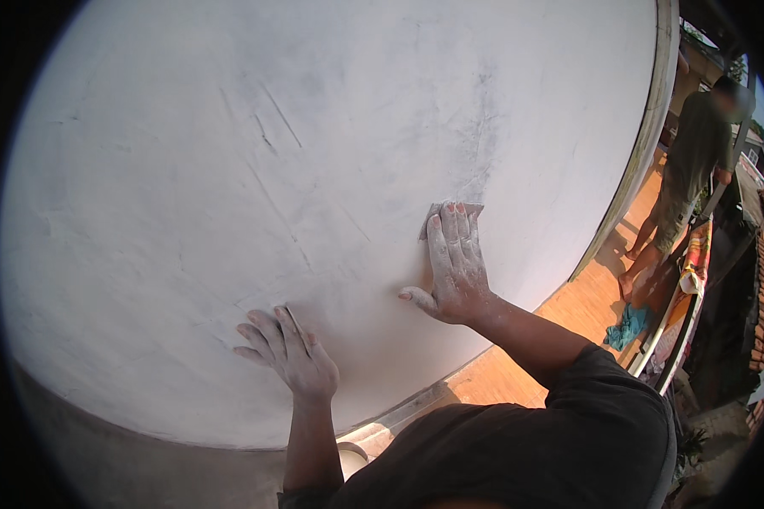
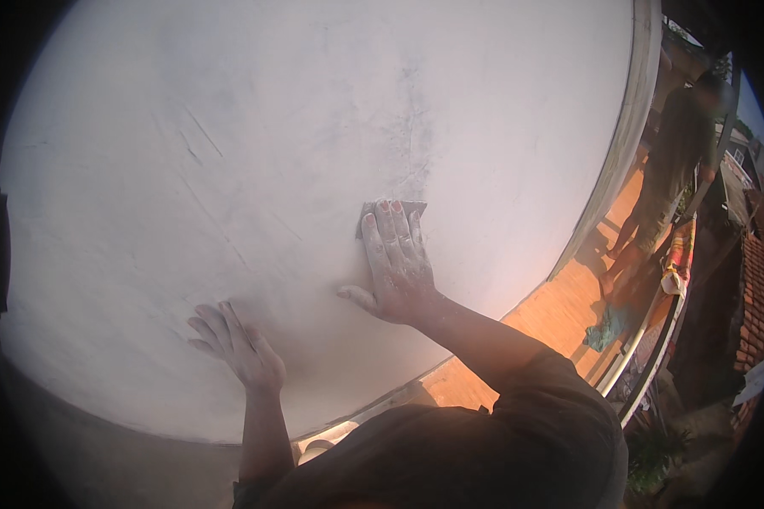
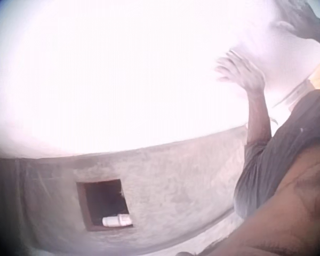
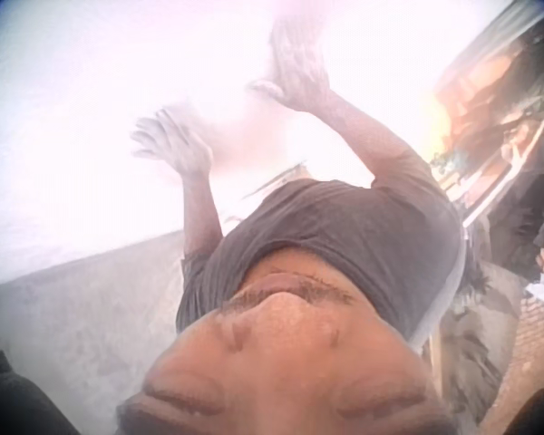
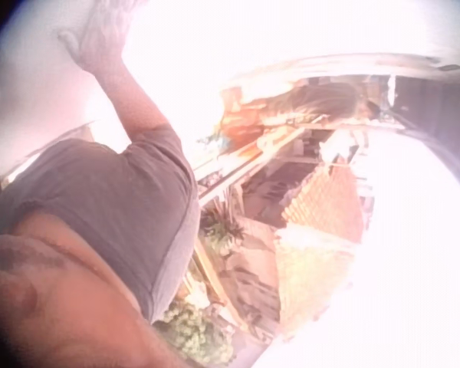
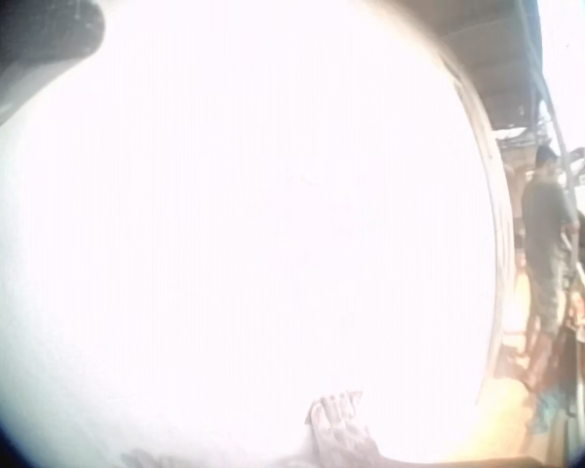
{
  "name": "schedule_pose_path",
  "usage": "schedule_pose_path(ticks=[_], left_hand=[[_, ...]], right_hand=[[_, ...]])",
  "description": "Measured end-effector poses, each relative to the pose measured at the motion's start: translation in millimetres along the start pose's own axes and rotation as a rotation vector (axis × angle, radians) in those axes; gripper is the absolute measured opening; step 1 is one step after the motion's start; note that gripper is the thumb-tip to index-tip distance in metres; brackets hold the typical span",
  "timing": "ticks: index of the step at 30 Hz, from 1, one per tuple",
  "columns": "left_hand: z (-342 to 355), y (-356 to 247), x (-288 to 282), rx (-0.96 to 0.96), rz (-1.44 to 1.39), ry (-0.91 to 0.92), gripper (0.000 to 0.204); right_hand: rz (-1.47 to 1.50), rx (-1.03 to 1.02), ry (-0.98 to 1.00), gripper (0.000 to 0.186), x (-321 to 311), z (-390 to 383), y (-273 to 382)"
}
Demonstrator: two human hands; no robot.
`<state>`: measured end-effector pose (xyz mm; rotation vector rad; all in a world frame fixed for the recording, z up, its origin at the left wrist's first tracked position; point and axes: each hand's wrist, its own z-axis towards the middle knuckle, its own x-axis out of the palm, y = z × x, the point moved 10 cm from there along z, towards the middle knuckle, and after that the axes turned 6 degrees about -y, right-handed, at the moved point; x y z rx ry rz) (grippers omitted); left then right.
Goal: The person smooths a white wall surface using a putty knife and a sanding block. They alternate between scraping with the putty knife and rubbing with the sanding block to even out the surface texture.
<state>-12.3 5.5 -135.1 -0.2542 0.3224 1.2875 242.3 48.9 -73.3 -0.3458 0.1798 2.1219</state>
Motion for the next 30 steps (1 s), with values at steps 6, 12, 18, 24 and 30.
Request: schedule_pose_path(ticks=[6, 12, 18, 24, 30], left_hand=[[-0.9, -0.5, 1.3, -0.008, -0.005, 0.023, 0.056], [-2.1, -0.6, 1.2, -0.022, -0.013, 0.026, 0.056], [-3.1, -0.8, 1.1, -0.022, -0.025, 0.033, 0.055], [-3.0, -0.4, 0.0, -0.015, -0.021, 0.031, 0.055], [-2.7, 0.8, -1.2, -0.017, -0.041, 0.023, 0.055]], right_hand=[[-0.071, -0.117, -0.316, 0.111, -52.1, 142.9, -32.1], [-0.009, -0.048, -0.005, 0.119, -14.2, 18.1, 4.1], [-0.133, -0.014, -0.172, 0.112, -49.0, 133.4, -29.0], [-0.007, 0.102, 0.079, 0.116, 0.0, 13.7, -11.8], [-0.154, 0.035, -0.169, 0.112, -48.7, 116.5, -33.3]])
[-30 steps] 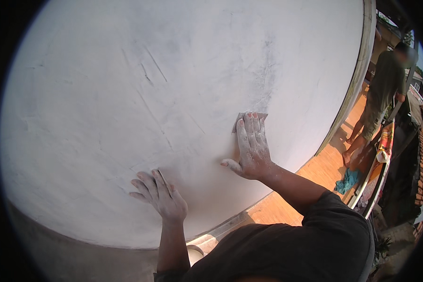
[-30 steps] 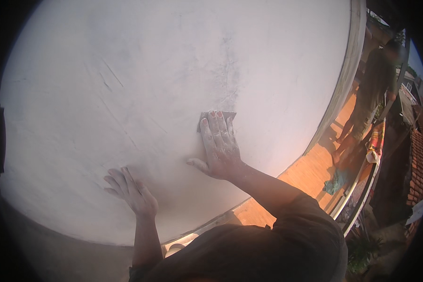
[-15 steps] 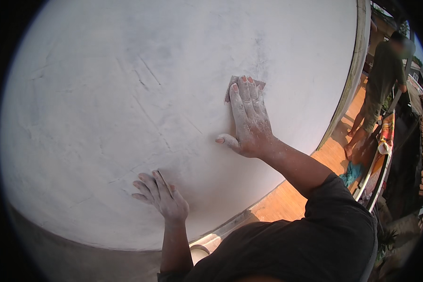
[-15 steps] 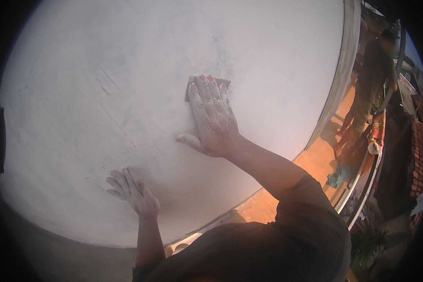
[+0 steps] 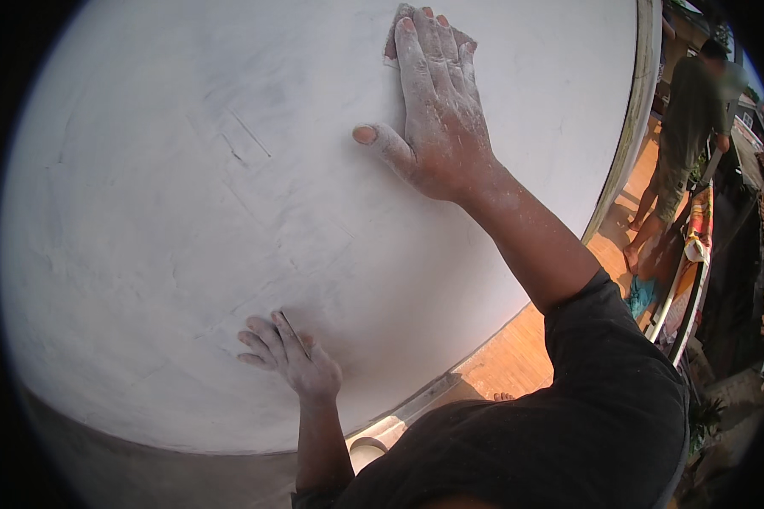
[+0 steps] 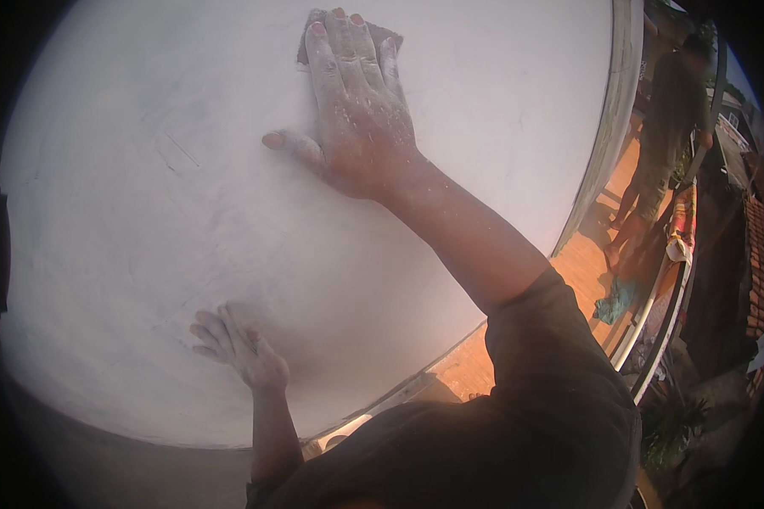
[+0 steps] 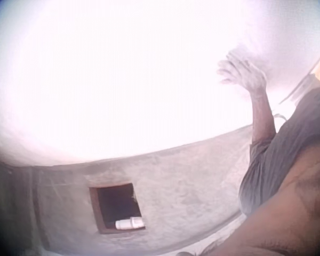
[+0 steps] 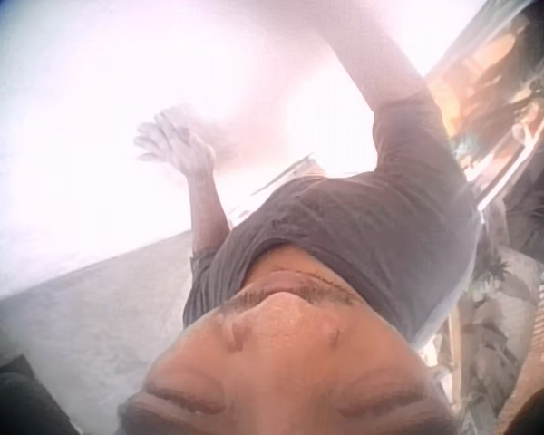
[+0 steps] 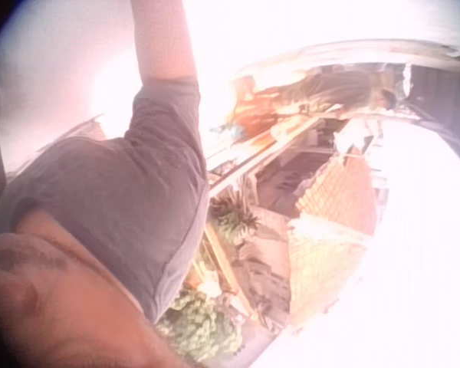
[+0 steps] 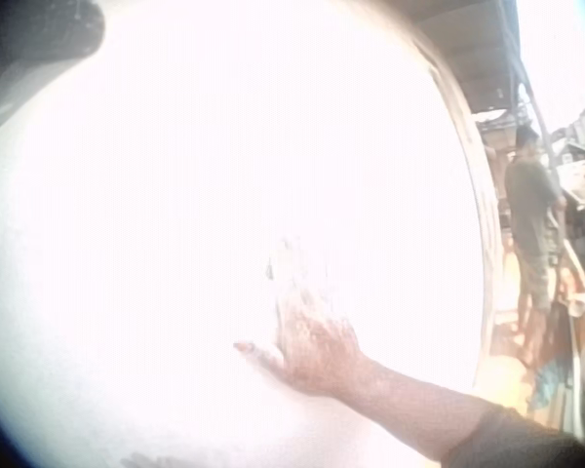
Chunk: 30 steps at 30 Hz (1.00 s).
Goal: The person smooths a white wall surface using a putty knife and a sanding block. They alternate between scraping with the putty knife and rubbing with the sanding block to even out the surface texture.
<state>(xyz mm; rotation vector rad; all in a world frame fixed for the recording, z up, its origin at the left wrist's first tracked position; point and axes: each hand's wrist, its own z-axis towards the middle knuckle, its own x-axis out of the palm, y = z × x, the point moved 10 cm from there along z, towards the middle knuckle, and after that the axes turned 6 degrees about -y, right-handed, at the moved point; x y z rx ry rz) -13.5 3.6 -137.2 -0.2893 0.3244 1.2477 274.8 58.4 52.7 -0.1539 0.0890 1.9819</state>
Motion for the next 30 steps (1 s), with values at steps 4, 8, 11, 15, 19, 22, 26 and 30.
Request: schedule_pose_path(ticks=[4, 8, 11, 15, 19, 22, 26, 30], left_hand=[[-0.3, 2.4, 0.9, -0.02, -0.017, 0.008, 0.055], [-0.7, -0.2, 1.0, 0.012, 0.036, 0.008, 0.059], [-0.7, 0.0, 1.5, 0.002, -0.005, 0.008, 0.055], [-0.8, 2.8, 3.4, -0.028, 0.021, 0.03, 0.055], [-1.2, 4.3, 2.9, -0.036, 0.047, 0.032, 0.055], [-0.5, 0.4, -1.8, 0.005, 0.025, -0.003, 0.055], [-0.9, 1.4, -2.7, 0.002, 0.017, -0.003, 0.057], [-1.7, 2.9, -1.1, -0.004, 0.052, 0.018, 0.057]], right_hand=[[0.037, 0.043, 0.007, 0.111, 1.9, -19.4, -1.3], [0.162, 0.093, 0.363, 0.115, 28.2, -119.6, 14.8], [0.01, 0.045, 0.204, 0.112, 5.2, -39.1, 2.5], [0.109, 0.046, 0.036, 0.109, -5.4, 23.4, -7.5], [0.179, 0.091, 0.243, 0.115, 22.2, -105.2, 19.3], [0.169, 0.081, 0.216, 0.111, 13.3, -94.4, 17.0], [0.085, 0.022, -0.002, 0.109, -3.5, 18.6, -11.3], [0.079, 0.031, -0.011, 0.109, 1.5, -32.7, 3.4]])
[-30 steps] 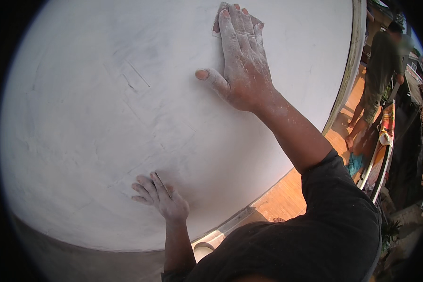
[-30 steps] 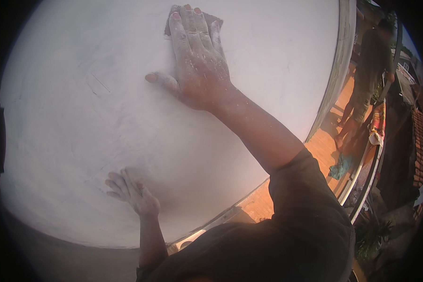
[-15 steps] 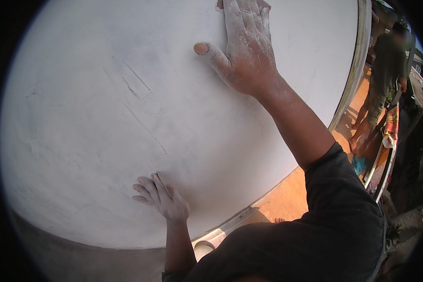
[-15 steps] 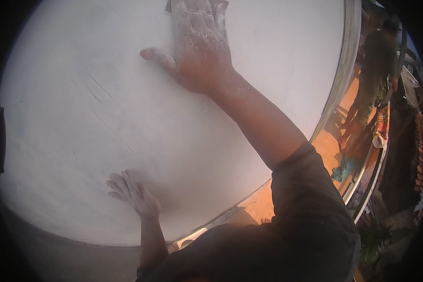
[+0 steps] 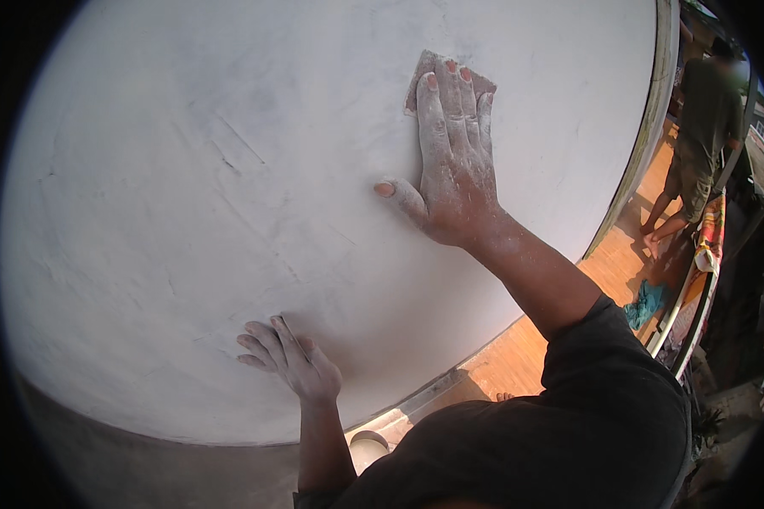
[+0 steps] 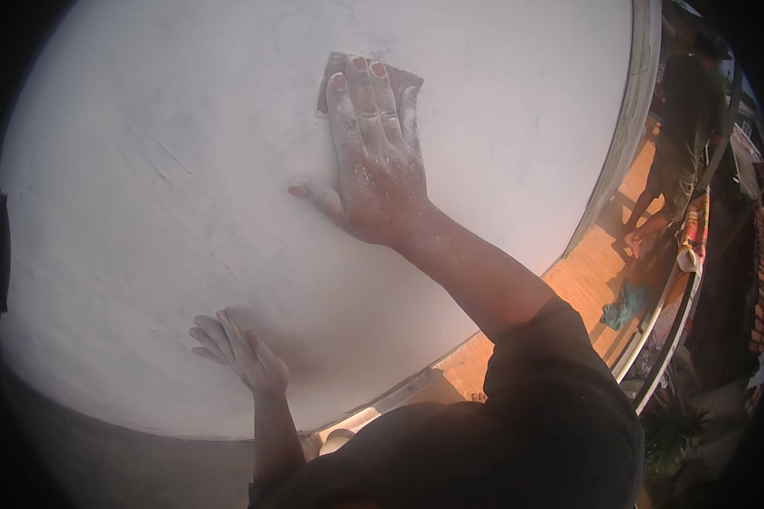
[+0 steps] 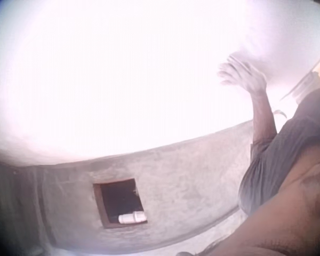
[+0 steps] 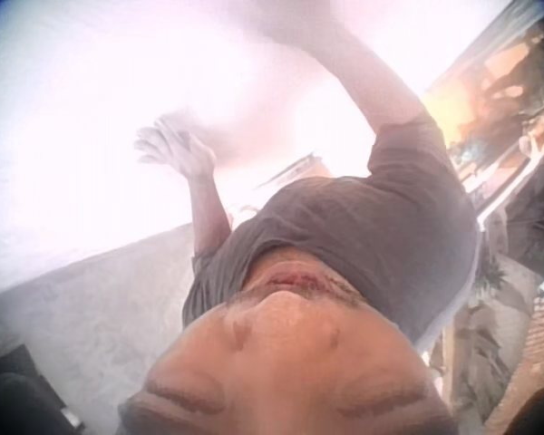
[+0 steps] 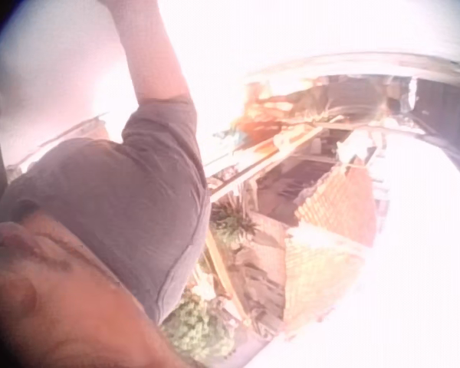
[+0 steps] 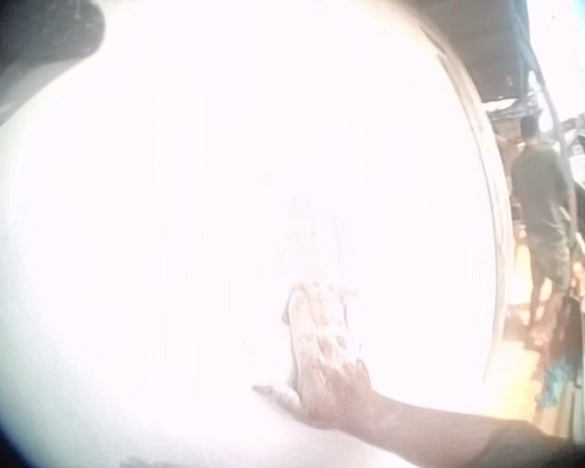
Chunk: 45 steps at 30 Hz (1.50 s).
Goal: The person smooths a white wall surface using a putty knife and a sanding block. They alternate between scraping with the putty knife and rubbing with the sanding block to even out the surface texture.
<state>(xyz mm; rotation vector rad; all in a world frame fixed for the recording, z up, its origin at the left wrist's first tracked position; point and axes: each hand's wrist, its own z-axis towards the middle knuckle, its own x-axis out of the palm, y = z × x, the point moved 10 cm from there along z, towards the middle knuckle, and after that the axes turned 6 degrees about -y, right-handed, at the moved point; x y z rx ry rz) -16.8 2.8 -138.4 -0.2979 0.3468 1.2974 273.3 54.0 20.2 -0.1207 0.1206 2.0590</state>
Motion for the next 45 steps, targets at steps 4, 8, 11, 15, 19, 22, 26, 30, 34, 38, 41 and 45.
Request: schedule_pose_path(ticks=[4, 8, 11, 15, 19, 22, 26, 30, 34, 38, 41, 45], left_hand=[[-0.1, -3.6, -5.0, 0.03, -0.004, -0.042, 0.056], [1.0, -6.0, -5.5, 0.033, -0.025, -0.04, 0.055], [1.0, -5.8, -6.9, 0.017, -0.02, -0.04, 0.055], [0.6, -6.2, -5.5, 0.002, -0.024, -0.025, 0.054], [1.1, -8.4, -6.3, 0.007, -0.033, -0.022, 0.053], [0.6, -5.1, -3.1, -0.042, -0.059, 0.012, 0.058], [-1.2, -7.4, -0.1, -0.029, -0.032, 0.036, 0.056], [-3.0, -10.5, -3.1, -0.003, -0.037, -0.01, 0.053], [-4.0, -11.9, 0.0, 0.016, -0.053, 0.011, 0.058], [-5.3, -9.0, 0.6, 0.01, -0.052, 0.014, 0.056], [-5.6, -7.8, -3.9, 0.021, -0.071, -0.031, 0.054], [-6.0, -2.1, 0.5, -0.005, -0.07, 0.015, 0.059]], right_hand=[[0.109, -0.01, 0.271, 0.107, 14.4, -84.0, 25.1], [0.037, -0.057, 0.065, 0.106, -8.9, 58.2, 3.2], [0.033, -0.073, -0.041, 0.106, -7.7, 71.7, 7.0], [0.072, -0.043, 0.341, 0.107, 27.2, -81.1, 40.2], [0.132, -0.086, 0.277, 0.111, 16.1, -56.2, 52.0], [0.133, -0.132, 0.006, 0.108, 6.5, 35.9, 57.0], [0.114, -0.106, 0.076, 0.108, 15.1, -5.7, 64.0], [0.136, -0.104, 0.391, 0.11, 33.4, -94.3, 63.6], [0.169, -0.137, 0.107, 0.107, 10.4, 28.6, 68.1], [0.139, -0.116, -0.029, 0.106, 15.7, -1.8, 67.2], [0.078, -0.091, 0.203, 0.101, 32.2, -152.6, 61.4], [0.155, 0.009, 0.256, 0.103, 39.1, -179.3, 56.8]])
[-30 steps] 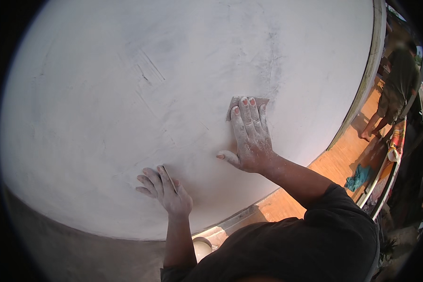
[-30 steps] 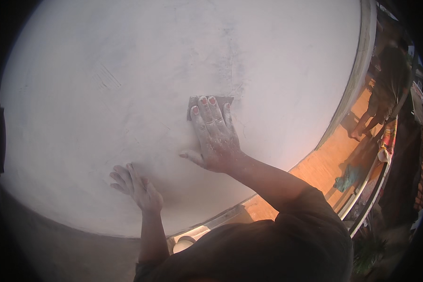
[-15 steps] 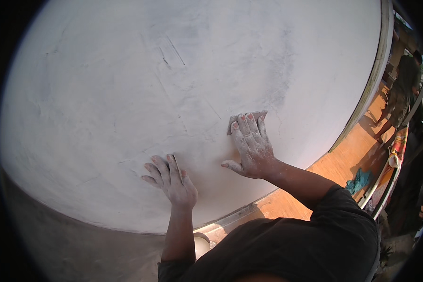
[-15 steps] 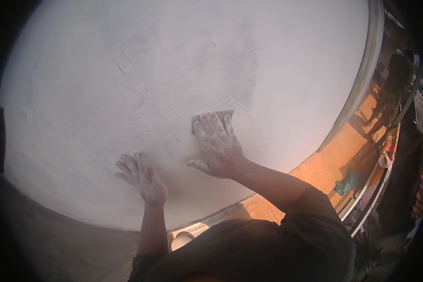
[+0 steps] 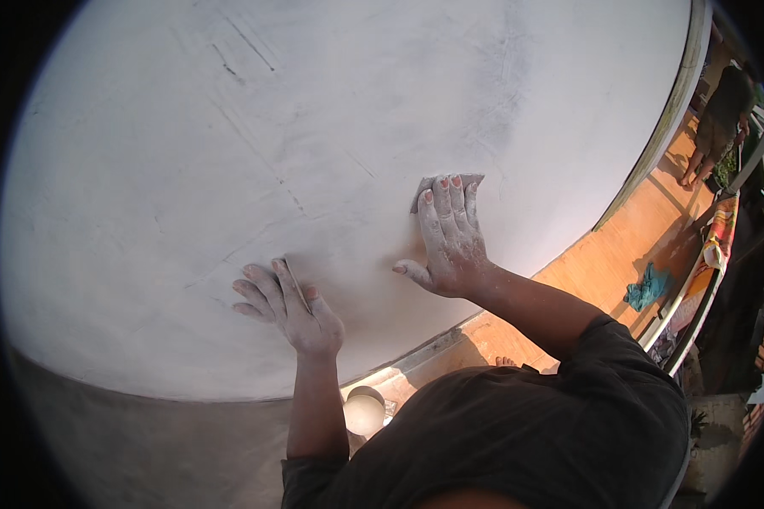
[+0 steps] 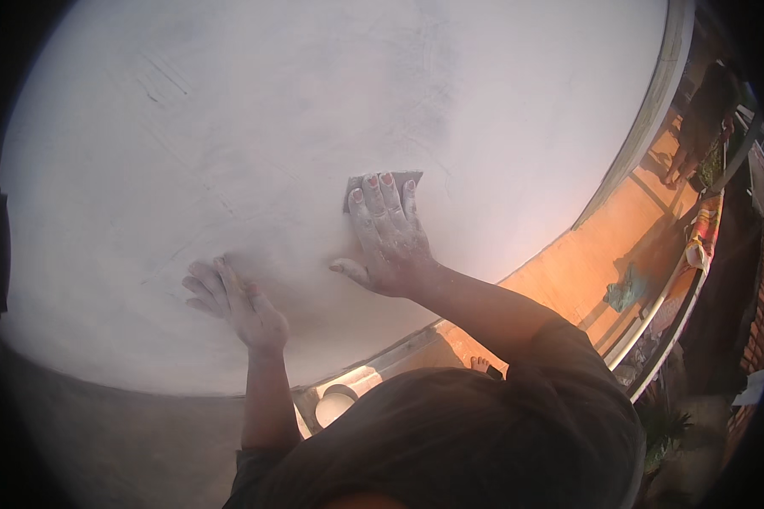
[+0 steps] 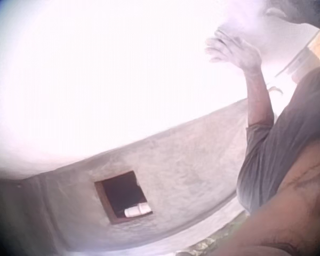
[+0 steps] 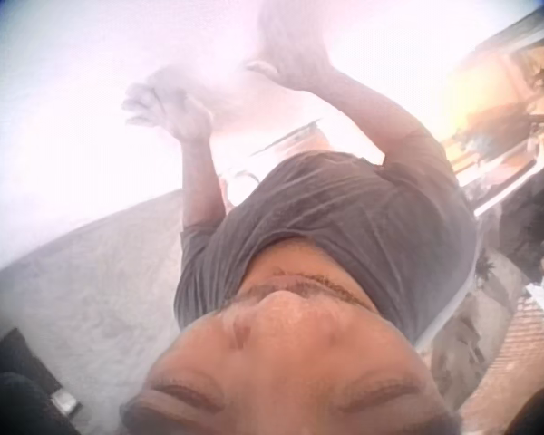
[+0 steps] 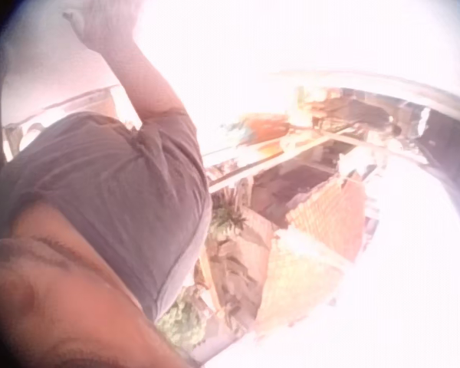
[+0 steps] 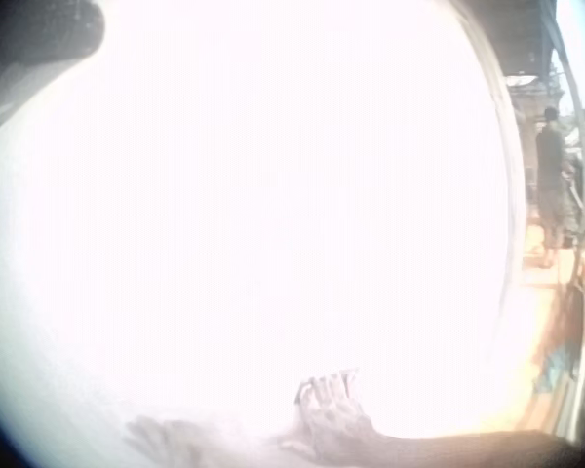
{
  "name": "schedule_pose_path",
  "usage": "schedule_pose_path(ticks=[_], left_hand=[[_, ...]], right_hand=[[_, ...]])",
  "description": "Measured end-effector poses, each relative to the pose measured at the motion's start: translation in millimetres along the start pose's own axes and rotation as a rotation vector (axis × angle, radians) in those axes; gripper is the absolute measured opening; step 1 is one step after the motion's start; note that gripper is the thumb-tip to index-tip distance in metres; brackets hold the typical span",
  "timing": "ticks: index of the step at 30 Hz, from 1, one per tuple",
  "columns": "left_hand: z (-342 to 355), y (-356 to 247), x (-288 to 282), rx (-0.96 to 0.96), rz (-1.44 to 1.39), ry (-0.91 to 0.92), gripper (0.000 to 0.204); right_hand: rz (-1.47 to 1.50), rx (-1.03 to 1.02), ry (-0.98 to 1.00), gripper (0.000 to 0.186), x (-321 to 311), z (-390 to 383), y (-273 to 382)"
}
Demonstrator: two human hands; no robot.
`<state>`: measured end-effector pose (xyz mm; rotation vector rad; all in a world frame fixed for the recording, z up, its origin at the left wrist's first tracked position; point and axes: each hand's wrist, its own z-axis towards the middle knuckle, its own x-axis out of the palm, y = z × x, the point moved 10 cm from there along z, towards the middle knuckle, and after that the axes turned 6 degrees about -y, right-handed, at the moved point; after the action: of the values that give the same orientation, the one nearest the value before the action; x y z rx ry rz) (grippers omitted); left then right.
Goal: The person smooths a white wall surface using a putty knife and a sanding block. They alternate between scraping with the putty knife and rubbing with the sanding block to even out the surface texture.
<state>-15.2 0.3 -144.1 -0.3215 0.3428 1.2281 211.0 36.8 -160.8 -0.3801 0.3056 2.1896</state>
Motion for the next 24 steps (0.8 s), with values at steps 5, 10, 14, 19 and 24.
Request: schedule_pose_path(ticks=[5, 10, 14, 19, 24], left_hand=[[1.9, 4.3, -2.9, -0.015, 0.037, -0.02, 0.056], [1.0, 9.0, 1.3, -0.041, 0.108, 0.055, 0.07], [2.1, 9.0, -8.0, -0.043, 0.079, -0.001, 0.065], [2.4, 11.6, -9.1, -0.06, 0.116, 0.012, 0.068], [3.0, 11.9, -8.1, -0.054, 0.125, 0.018, 0.068]], right_hand=[[0.012, 0.064, -0.033, 0.099, -11.7, 42.3, -13.2], [0.048, 0.175, 0.153, 0.101, 11.5, -66.8, -42.6], [0.034, 0.165, -0.148, 0.103, -30.3, 14.4, -54.0], [-0.022, 0.12, -0.131, 0.102, -14.6, -16.3, -63.0], [0.05, 0.179, -0.065, 0.102, -8.4, -59.2, -71.5]])
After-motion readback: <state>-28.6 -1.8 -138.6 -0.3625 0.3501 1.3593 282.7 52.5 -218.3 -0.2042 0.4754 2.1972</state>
